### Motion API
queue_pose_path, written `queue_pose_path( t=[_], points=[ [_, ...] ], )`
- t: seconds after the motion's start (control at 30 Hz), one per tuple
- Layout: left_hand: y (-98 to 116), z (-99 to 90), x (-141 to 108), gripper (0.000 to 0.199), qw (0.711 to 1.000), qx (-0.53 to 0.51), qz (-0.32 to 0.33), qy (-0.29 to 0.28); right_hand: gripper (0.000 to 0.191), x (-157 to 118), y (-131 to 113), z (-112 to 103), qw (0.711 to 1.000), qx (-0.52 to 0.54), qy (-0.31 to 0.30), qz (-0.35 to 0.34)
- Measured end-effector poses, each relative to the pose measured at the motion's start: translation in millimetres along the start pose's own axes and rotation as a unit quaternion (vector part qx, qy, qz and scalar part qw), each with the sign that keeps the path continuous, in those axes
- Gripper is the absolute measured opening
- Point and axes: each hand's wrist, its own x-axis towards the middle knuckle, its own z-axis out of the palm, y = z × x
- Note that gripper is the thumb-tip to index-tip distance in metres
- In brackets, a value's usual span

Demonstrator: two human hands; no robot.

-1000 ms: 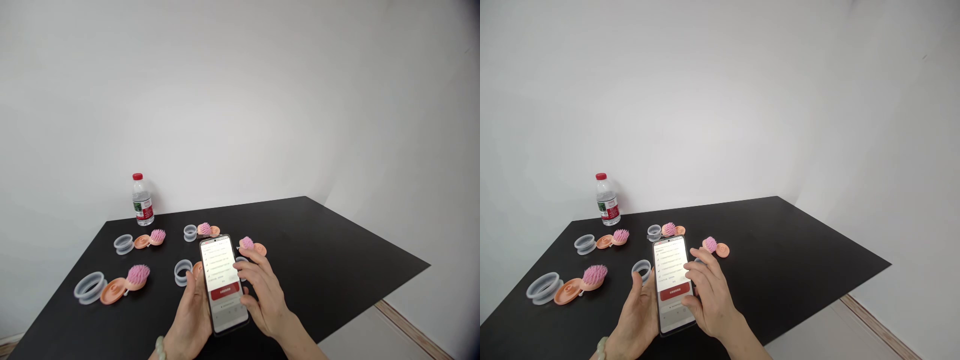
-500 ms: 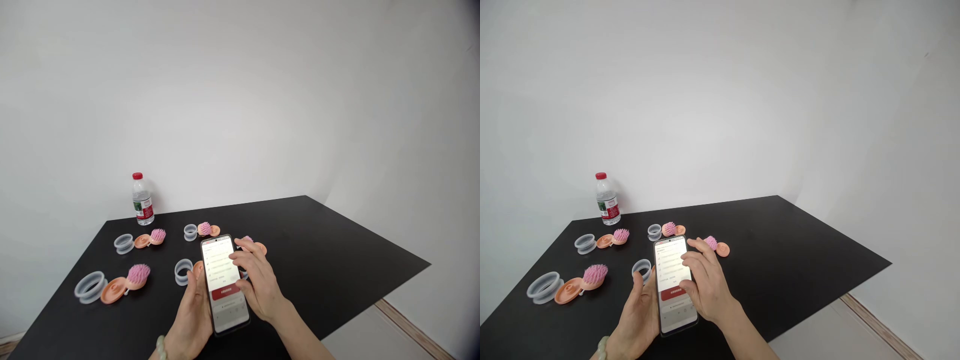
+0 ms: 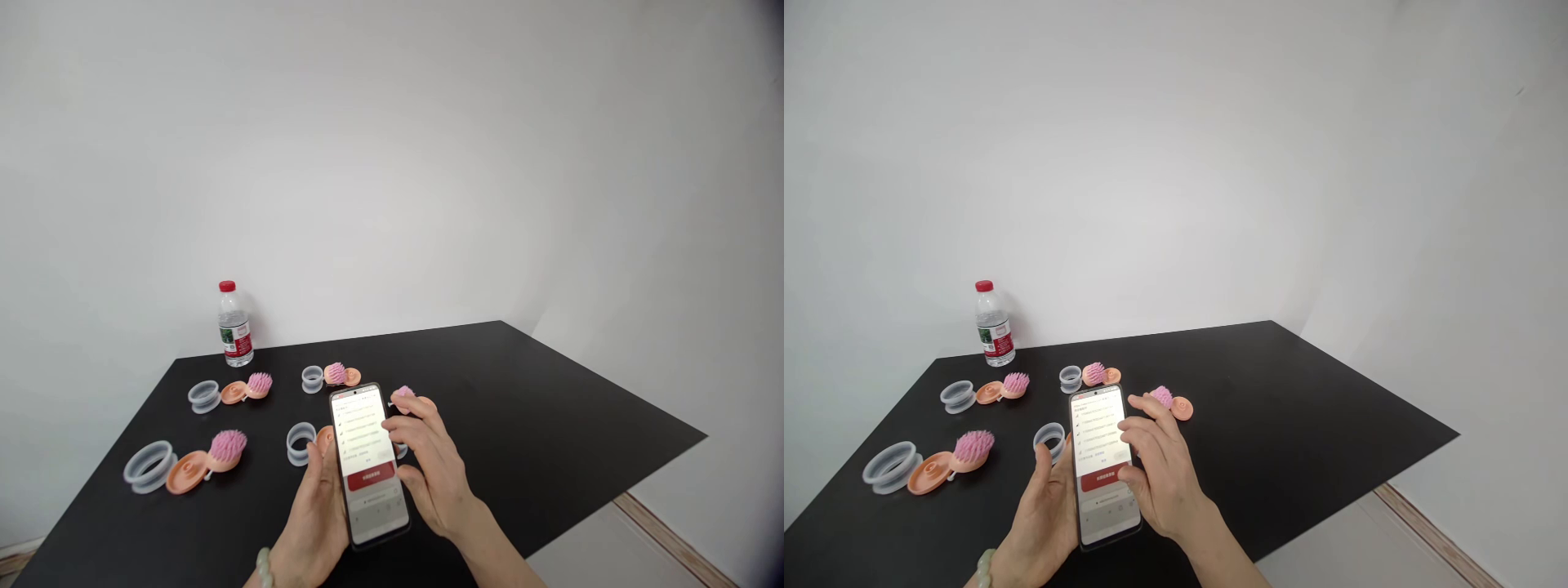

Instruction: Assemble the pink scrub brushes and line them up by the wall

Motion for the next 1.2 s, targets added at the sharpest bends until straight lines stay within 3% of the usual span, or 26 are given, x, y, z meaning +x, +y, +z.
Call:
queue_pose_path(
  t=[0.27,0.7,1.2],
  points=[
    [-1,-1.4,0,0.073,1.000,0.005,0.008,0.002,0.036,-1,-1,4,1.000,0.013,-0.017,-0.002],
    [-1,-2.5,-1,0.079,1.000,0.013,0.006,-0.006,0.034,1,4,2,1.000,0.002,0.007,0.007],
    [0,-1.5,0,0.072,1.000,0.000,0.002,-0.012,0.031,-2,-5,-2,1.000,0.015,0.001,-0.020]
  ],
)
